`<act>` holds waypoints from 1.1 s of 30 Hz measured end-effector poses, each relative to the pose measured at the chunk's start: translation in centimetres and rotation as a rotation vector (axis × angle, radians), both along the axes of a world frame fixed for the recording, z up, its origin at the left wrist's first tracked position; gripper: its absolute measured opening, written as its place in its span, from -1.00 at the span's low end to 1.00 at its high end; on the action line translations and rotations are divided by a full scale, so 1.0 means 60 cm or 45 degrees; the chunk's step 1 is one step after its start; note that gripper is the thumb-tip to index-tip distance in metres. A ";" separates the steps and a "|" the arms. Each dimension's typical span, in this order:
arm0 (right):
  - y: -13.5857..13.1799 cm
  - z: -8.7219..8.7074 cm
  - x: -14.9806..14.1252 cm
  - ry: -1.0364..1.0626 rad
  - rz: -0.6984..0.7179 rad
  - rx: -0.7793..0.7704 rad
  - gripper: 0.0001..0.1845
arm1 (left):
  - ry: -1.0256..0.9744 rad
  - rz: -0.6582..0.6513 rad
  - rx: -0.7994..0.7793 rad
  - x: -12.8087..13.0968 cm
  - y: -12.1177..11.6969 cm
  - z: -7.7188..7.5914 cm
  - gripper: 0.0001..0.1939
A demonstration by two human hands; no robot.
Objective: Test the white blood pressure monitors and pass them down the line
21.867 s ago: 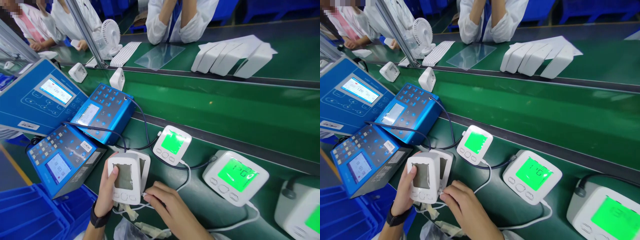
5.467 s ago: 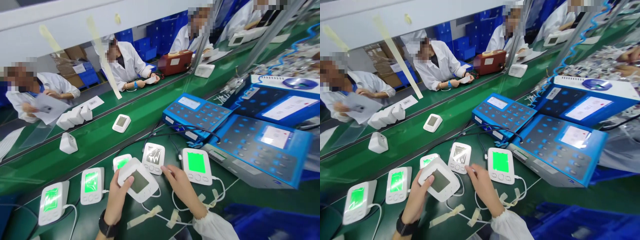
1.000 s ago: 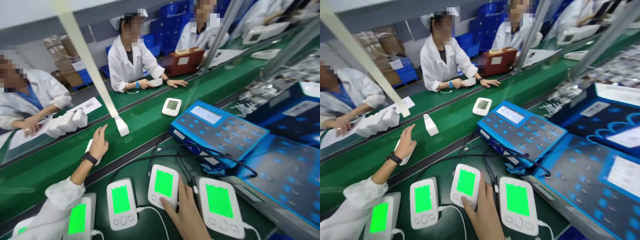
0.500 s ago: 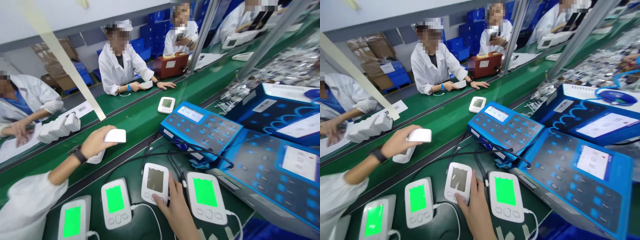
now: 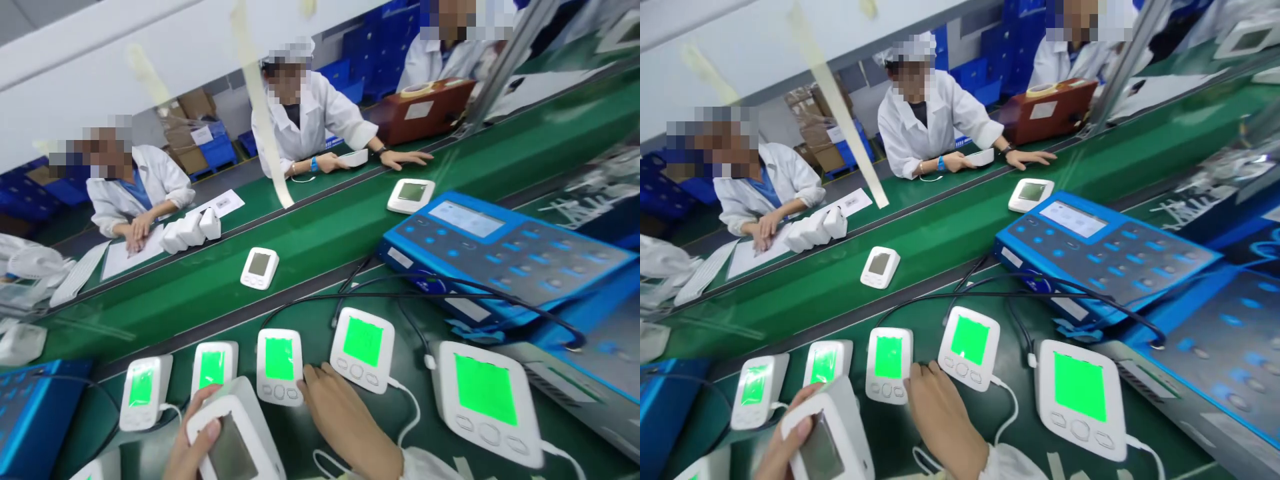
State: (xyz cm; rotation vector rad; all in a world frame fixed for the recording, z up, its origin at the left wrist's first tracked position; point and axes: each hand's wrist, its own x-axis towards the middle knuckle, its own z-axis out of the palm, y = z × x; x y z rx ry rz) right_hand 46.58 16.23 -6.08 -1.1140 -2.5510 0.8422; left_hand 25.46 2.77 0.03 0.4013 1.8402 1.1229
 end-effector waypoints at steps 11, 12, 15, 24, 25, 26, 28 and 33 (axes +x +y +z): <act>-0.018 -0.012 0.000 0.195 -0.179 -0.232 -0.63 | -0.788 0.598 -0.036 0.053 0.025 -0.042 -0.28; -0.017 -0.015 -0.001 0.219 -0.178 -0.251 -0.63 | -0.851 0.602 -0.061 0.057 0.031 -0.041 -0.29; -0.015 -0.017 0.005 0.276 -0.207 -0.307 -0.57 | -0.895 0.575 -0.093 0.070 0.043 -0.037 -0.33; -0.058 0.075 0.061 0.632 -0.184 -0.859 -0.69 | -0.485 0.277 0.185 0.069 0.080 -0.032 -0.31; -0.058 0.079 0.063 0.644 -0.201 -0.907 -0.72 | -0.435 0.265 0.208 0.069 0.084 -0.032 -0.30; -0.057 0.081 0.064 0.655 -0.228 -0.945 -0.75 | -0.395 0.266 0.224 0.069 0.087 -0.032 -0.30; -0.054 0.079 0.066 0.649 -0.262 -0.992 -0.78 | -0.336 0.272 0.243 0.070 0.089 -0.033 -0.34; -0.047 0.070 0.075 0.410 -0.132 -0.912 -0.81 | -0.143 0.070 0.264 0.067 0.082 -0.038 -0.30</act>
